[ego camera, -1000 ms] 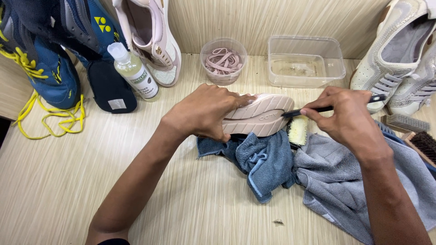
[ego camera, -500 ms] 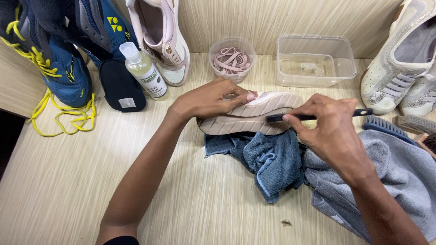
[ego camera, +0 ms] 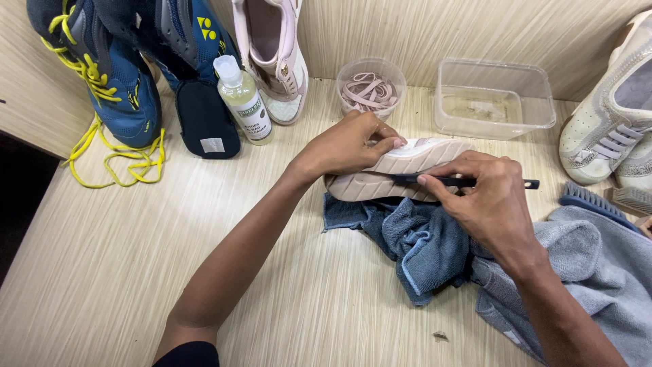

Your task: The person scrubs the sole of a pink sneaker with a brush, wipes it with a cloth, and uses a smaller brush to clean the tread grooves. The shoe is held over a cloth on a wooden shelf with other shoes and cleaning supplies nearby.

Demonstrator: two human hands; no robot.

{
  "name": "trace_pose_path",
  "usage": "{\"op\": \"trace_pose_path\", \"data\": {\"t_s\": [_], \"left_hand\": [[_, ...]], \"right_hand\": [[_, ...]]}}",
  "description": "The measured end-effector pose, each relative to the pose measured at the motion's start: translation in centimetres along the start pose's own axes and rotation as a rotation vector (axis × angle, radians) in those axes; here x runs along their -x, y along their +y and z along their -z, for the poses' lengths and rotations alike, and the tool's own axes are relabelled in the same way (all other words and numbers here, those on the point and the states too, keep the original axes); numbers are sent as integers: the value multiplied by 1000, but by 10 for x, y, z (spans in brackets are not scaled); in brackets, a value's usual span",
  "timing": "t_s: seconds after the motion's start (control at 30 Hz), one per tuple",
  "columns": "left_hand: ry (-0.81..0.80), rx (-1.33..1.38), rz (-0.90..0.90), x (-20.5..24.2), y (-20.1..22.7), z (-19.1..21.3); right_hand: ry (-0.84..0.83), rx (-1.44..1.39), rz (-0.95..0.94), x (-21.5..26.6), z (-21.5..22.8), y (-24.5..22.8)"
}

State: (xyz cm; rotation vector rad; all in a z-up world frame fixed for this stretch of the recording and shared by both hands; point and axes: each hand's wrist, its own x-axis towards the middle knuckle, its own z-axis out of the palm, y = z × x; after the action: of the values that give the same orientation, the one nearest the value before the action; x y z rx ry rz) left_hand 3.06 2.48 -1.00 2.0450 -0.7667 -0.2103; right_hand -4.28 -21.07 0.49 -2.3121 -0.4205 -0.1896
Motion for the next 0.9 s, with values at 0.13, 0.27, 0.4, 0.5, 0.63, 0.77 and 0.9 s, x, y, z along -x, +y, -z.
{"op": "trace_pose_path", "data": {"t_s": [0.13, 0.27, 0.4, 0.5, 0.63, 0.77, 0.9], "left_hand": [[20, -31, -28, 1, 5, -8], [49, 205, -99, 16, 12, 2], [214, 118, -424, 52, -19, 1], [348, -78, -390, 75, -34, -27], [403, -144, -367, 58, -40, -40], [548, -79, -408, 42, -25, -53], [557, -104, -377, 38, -14, -60]], "right_hand": [[46, 56, 142, -3, -26, -19], [-44, -92, 6, -11, -7, 2], [-44, -72, -54, -16, -3, 28], [-118, -73, -69, -24, 3, 23], [-292, -58, -295, -41, 60, -13], [-171, 248, -381, -72, 88, 47], [-130, 259, -429, -102, 69, 75]]}}
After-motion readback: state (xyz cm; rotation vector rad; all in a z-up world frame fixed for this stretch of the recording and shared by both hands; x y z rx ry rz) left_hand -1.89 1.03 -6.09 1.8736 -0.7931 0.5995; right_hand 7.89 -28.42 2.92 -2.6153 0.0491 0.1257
